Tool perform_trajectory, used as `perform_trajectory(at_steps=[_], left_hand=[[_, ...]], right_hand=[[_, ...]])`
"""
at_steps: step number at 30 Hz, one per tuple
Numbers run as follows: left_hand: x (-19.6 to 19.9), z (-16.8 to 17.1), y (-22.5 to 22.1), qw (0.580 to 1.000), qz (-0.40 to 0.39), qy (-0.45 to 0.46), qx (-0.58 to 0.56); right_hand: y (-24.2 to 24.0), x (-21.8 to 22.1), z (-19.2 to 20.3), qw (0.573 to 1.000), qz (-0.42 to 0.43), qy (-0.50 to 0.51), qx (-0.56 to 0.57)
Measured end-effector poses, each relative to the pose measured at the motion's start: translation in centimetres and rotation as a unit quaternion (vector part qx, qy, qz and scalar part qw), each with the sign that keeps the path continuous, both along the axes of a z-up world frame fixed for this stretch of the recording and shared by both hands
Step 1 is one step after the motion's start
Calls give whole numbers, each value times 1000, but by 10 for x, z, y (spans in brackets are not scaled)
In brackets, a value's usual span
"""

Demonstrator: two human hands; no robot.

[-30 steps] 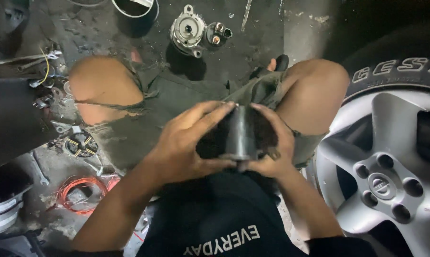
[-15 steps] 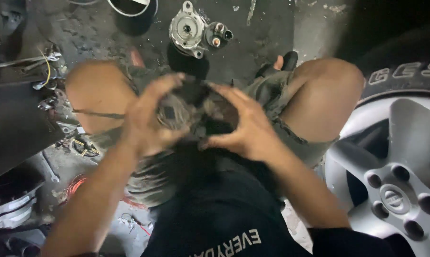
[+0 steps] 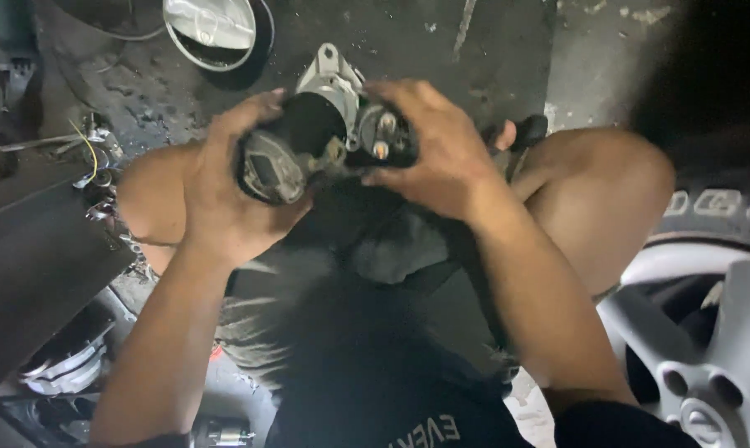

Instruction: Reassembling a starter motor by fitting the armature into the brush holder and housing.

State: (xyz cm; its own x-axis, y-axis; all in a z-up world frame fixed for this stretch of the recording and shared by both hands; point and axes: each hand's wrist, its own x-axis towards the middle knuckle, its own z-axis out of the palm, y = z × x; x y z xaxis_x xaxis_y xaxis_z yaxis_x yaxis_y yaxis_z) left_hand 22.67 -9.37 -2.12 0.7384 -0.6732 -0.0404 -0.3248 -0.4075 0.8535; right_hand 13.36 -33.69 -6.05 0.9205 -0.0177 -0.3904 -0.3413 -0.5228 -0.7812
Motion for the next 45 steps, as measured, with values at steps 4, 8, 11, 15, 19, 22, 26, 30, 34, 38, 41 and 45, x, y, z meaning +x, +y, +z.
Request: perform_trajectory(at_steps=[4,8,11,15,19,22,26,30,34,38,41,45], left_hand=[[16,-9,-5,999,-26,-8,41],[19,-27,-11,976,23,114,-182],[16,-41,6,927,131,241,-253],[5,-42,-7,800,125,368,-457],[-7,-30,-15,730,117,439,-510],[-22,-37,-4,713,155,445,-518],[-34,-27,-6,673,147,511,-515],[-37,-16,-17,698,146,478,-514],[-27,8,-29,829,151,374,-388],[-19,6,-22,923,24,236,-302],[-7,9,-17,974,-48,64,-214],[19,37,-17,990,-100,7,-97]], right_hand=[[-3,16,-12,991,44,-112,61],[-15,24,1,988,91,-7,122],[-26,30,12,971,78,-95,207],[-21,32,12,961,7,-139,240],[-6,29,23,960,-57,-152,228],[0,26,27,959,-66,-170,216],[2,19,33,949,-78,-195,237],[1,12,31,954,-70,-191,221],[0,6,25,957,-75,-209,186],[0,3,14,947,-66,-268,165],[-3,6,15,942,-50,-296,146],[-17,16,25,963,-68,-251,79]])
